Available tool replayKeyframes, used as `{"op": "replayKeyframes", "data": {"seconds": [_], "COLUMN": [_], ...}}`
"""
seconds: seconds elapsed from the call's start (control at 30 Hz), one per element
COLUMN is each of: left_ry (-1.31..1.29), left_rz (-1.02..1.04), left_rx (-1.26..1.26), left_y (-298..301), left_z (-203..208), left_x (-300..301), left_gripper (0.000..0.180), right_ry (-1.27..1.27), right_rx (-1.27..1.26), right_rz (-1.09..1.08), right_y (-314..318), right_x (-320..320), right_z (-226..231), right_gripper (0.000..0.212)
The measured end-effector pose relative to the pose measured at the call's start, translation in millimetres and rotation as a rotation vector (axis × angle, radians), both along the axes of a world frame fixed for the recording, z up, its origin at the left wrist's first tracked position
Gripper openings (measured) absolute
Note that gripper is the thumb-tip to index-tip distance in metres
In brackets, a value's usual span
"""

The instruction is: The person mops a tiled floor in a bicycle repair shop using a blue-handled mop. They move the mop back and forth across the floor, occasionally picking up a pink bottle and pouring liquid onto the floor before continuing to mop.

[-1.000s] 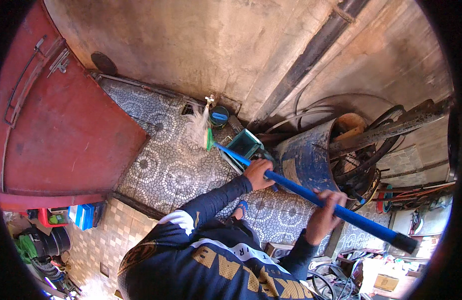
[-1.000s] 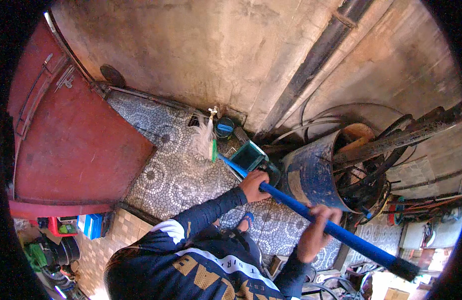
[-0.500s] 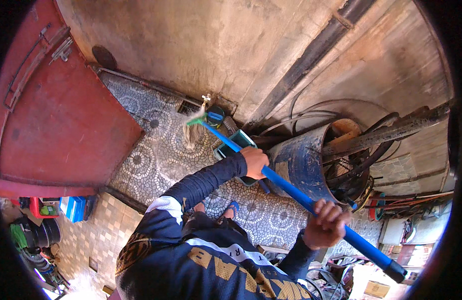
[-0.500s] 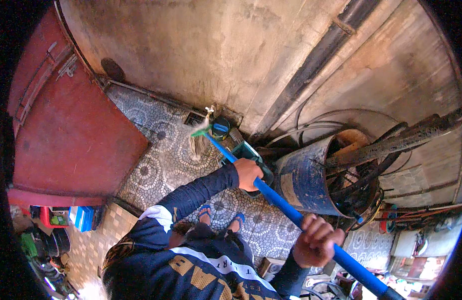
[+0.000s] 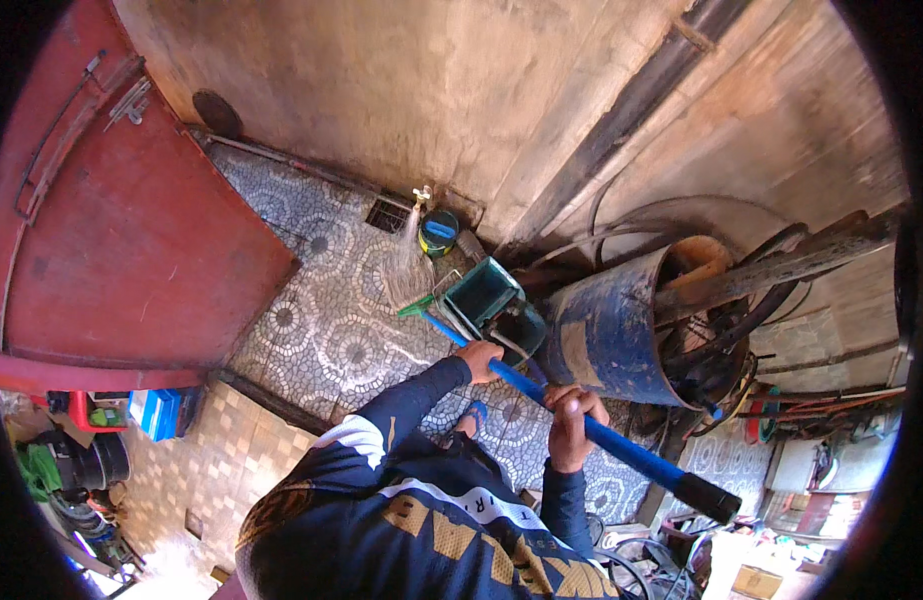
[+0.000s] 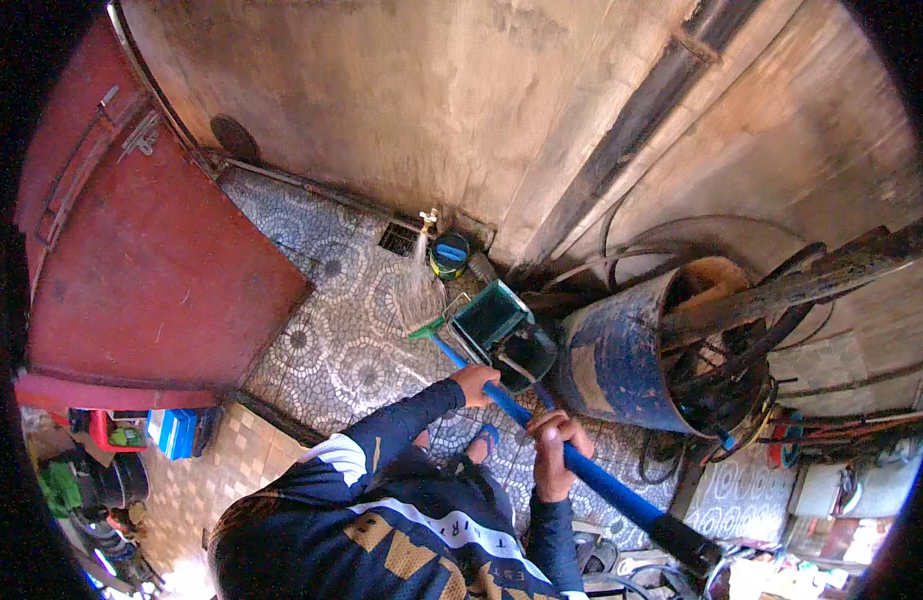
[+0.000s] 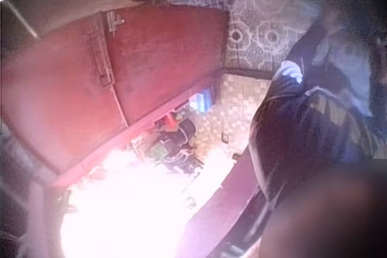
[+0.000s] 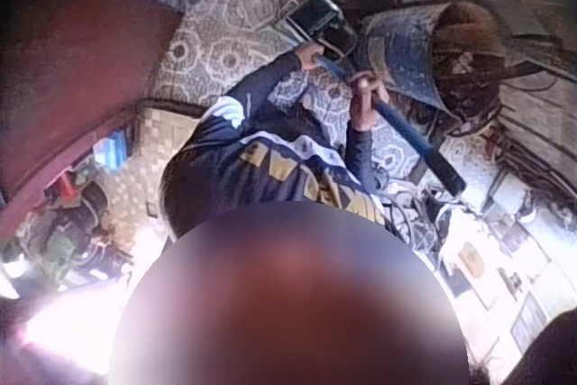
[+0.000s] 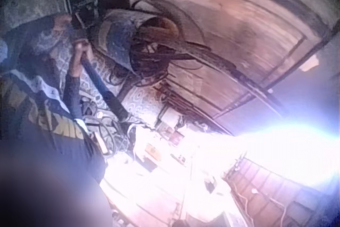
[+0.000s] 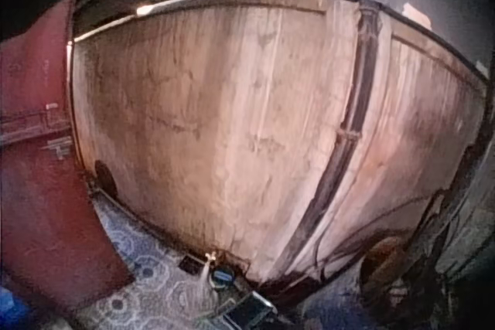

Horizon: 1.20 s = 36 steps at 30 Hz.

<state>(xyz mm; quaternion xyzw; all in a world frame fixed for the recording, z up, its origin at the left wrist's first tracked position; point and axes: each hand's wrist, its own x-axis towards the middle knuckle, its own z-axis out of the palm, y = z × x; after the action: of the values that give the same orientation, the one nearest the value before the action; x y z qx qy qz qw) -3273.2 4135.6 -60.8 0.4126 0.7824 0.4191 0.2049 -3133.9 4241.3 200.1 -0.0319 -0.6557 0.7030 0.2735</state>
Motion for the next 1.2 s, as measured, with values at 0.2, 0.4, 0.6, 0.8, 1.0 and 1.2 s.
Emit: {"op": "replayKeyframes", "data": {"seconds": [0.2,0.4,0.6,0.8,1.0,1.2], "left_ry": [0.227,0.374,0.326,0.062,0.248,0.403], "left_rz": [-0.199,-0.138,0.180,0.263,-0.109,-0.146], "left_rx": [-0.163,0.005,0.303,-0.011,-0.267,-0.124], "left_y": [-9.7,3.8,26.0,-15.0,-28.9,7.0], "left_z": [80.3,199.0,150.7,9.9,50.0,182.8], "left_x": [-40.0,-43.4,0.5,16.8,-30.8,-45.7], "left_gripper": [0.019,0.033,0.036,0.041,0.019,0.019], "right_ry": [0.225,0.467,0.377,-0.128,0.157,0.377], "right_rx": [-0.080,-0.108,-0.170,0.024,-0.149,-0.141], "right_rz": [0.232,0.075,-0.029,0.055,0.167,-0.044], "right_y": [17.5,32.8,52.3,5.8,4.7,31.8], "right_x": [-1.1,32.4,45.9,19.2,10.1,38.3], "right_z": [44.1,117.6,94.5,-8.3,5.6,87.8], "right_gripper": [0.031,0.035,0.031,0.031,0.024,0.036]}}
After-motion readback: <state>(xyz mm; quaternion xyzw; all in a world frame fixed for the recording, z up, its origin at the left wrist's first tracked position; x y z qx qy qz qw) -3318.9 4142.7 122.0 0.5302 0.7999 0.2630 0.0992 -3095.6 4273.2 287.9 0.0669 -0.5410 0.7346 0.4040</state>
